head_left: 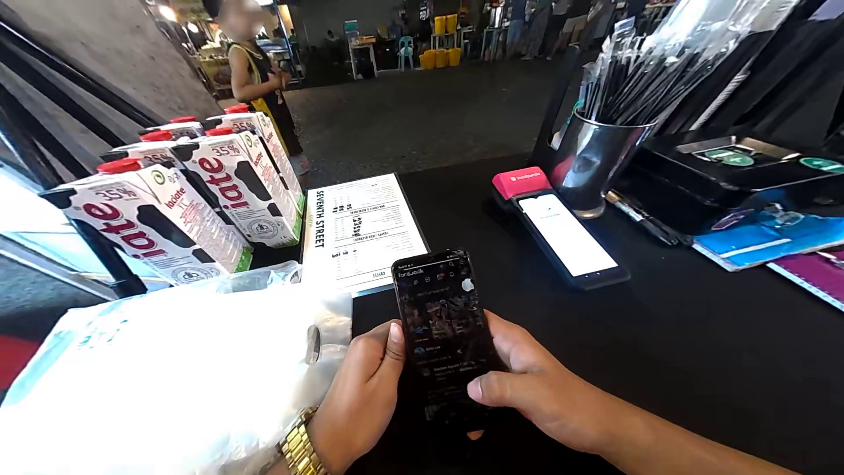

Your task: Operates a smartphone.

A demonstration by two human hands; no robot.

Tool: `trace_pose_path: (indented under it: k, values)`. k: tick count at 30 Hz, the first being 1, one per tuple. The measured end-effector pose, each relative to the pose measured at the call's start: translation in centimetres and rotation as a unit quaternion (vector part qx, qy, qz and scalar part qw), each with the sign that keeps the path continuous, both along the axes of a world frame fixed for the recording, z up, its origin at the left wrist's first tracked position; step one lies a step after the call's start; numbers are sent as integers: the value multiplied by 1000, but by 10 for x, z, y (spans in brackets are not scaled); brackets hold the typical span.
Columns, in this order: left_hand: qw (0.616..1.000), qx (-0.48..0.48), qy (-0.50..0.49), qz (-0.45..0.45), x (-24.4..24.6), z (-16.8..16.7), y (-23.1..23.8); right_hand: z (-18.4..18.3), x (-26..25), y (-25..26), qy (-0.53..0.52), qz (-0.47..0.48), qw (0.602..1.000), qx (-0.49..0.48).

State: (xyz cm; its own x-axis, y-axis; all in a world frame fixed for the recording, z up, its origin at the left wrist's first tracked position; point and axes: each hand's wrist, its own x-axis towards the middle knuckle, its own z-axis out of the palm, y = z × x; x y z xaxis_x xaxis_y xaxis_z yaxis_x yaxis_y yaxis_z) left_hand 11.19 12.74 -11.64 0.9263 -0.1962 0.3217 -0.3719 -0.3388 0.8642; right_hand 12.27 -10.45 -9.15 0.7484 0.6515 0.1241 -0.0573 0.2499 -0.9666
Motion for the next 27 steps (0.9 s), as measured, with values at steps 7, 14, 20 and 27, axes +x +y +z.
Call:
trace_pose_path:
  k: [7, 14, 20, 27]
  values:
    - [1000, 7, 0, 0, -2, 2, -2, -4, 0, -1, -23, 0, 1000, 11]
    - [1000, 5, 2, -4, -1, 0, 0, -7, 1, 0, -35, -4, 999, 29]
    - [1000, 9, 1, -4, 0, 0, 0, -7, 1, 1, -33, -10, 999, 26]
    - [1000, 6, -3, 1, 0, 2, 1, -10, 3, 3, -49, -3, 998, 44]
